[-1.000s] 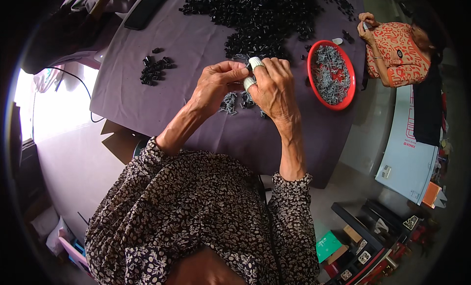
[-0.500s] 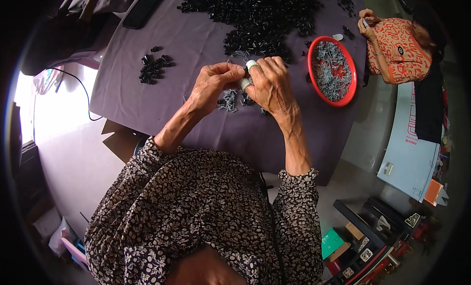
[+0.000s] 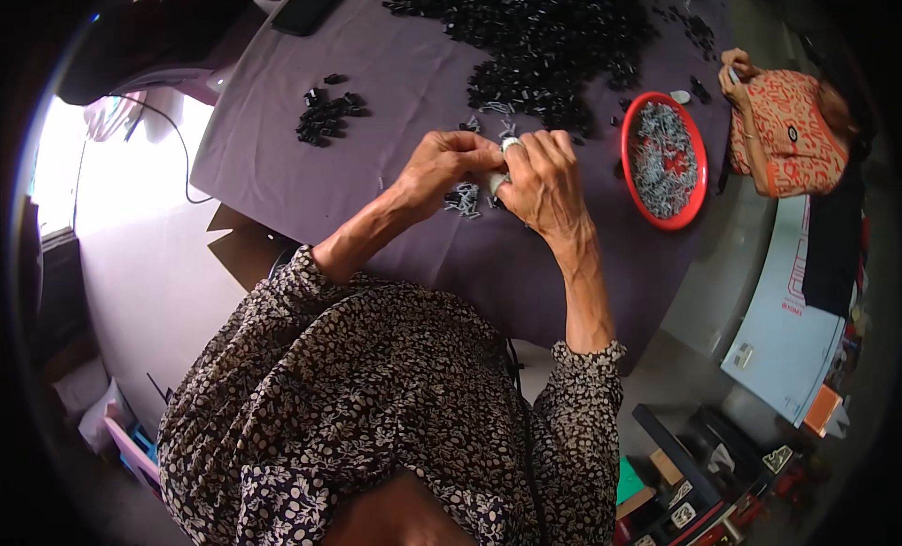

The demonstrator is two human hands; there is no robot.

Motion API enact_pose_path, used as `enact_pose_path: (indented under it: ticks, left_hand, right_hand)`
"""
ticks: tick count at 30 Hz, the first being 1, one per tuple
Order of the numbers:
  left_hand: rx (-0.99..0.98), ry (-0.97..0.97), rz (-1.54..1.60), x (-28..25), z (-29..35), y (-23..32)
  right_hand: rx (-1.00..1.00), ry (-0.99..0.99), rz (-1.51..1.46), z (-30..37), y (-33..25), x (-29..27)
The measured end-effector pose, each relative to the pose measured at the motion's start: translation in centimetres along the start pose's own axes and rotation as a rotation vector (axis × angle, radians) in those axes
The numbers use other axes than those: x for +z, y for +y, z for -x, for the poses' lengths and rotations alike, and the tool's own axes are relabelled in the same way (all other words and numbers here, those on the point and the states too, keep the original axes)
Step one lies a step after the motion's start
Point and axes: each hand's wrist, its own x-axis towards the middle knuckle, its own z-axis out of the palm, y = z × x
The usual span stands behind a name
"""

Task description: The person assembles small plastic components by picking up grey pins and inserting them into black plastic connectors by hand.

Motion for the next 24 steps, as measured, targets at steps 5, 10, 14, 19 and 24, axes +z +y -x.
enact_pose_path:
  ticks: [5,10,14,19,24]
  left_hand:
    - [-0.008,0.025,-0.07,0.3,0.6,-0.2]
    - [-0.039,0.001,-0.132,0.6,1.4,0.0]
    - [-0.054,0.011,-0.161,0.7,1.9,-0.8]
    - [-0.058,0.006,-0.199,1.0,2.2,-1.6]
    - [-0.092,0.001,-0.219,1.2,2.5,-1.8]
  right_hand:
    - [-0.029,-0.013,-0.006,0.2,0.0,0.1]
    - [-0.061,-0.02,-0.035,1.1,0.2,0.7]
    - [-0.092,0.003,-0.044,2.3,0.3,1.5]
    - [-0.101,-0.011,-0.048,3.0,0.0,1.1]
    - [-0.144,-0.035,-0.032,3.8,0.2,1.0]
